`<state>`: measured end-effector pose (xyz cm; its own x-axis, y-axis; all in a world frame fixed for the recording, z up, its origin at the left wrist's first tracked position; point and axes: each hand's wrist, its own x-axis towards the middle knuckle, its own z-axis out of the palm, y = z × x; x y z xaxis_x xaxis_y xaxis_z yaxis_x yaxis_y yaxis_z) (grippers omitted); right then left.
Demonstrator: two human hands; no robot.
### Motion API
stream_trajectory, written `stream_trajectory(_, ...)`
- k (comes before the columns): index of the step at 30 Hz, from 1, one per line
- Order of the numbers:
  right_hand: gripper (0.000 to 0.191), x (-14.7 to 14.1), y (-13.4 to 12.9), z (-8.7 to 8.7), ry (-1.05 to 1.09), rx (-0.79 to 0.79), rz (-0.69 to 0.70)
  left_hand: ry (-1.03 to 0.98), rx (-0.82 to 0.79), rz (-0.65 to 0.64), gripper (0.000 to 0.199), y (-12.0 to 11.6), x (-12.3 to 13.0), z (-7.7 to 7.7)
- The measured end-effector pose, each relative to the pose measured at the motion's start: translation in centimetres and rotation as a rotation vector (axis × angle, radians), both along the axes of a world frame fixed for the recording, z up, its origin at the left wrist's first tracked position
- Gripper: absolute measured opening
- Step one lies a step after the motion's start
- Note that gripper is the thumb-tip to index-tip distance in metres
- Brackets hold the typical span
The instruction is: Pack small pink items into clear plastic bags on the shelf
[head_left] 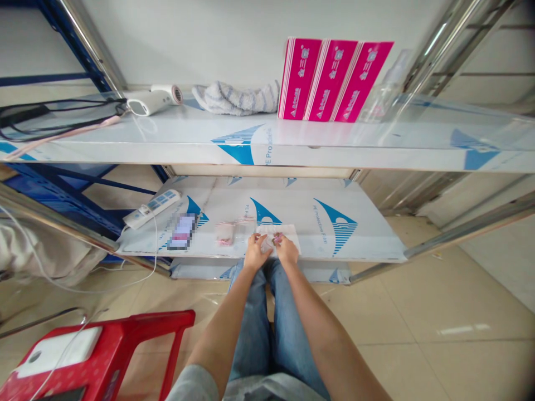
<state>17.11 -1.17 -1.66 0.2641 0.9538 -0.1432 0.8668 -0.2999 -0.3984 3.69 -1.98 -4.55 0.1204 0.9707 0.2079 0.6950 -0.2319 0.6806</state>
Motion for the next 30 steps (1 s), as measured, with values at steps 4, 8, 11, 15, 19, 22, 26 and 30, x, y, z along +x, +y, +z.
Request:
stream_trajectory(4,0.030,-0.1,0.0,0.0,-0.003,0.001,0.009,-0.035,-0.018,-0.022,0.053,0.2,-0.1,-0.2)
stream_trajectory(8,0.030,-0.1,0.0,-0.2,-0.007,0.002,0.006,-0.057,-0.057,-0.061,0.055,0.2,-0.1,-0.3)
stream_trajectory(11,0.029,-0.2,-0.1,-0.2,-0.005,0.011,-0.004,-0.062,-0.078,-0.065,0.054,0.3,0.0,-0.1)
stream_trajectory(15,0.026,-0.7,-0.6,0.0,0.038,0.090,0.029,-0.079,-0.082,-0.071,0.055,0.5,0.0,-0.1)
stream_trajectory(19,0.024,-1.2,-1.1,0.4,0.092,0.135,0.078,-0.095,-0.083,-0.057,0.053,0.8,0.1,-0.4)
stream_trajectory(22,0.023,-1.4,-1.1,0.4,0.108,0.131,0.028,-0.101,-0.092,-0.047,0.053,0.9,0.1,-0.5)
stream_trajectory(26,0.024,-1.3,-0.9,0.4,0.092,0.118,-0.059,-0.105,-0.111,-0.050,0.053,0.8,0.1,-0.4)
stream_trajectory(30,0.023,-1.1,-0.7,0.2,0.079,0.082,-0.091,-0.119,-0.114,-0.046,0.054,0.7,0.0,-0.3)
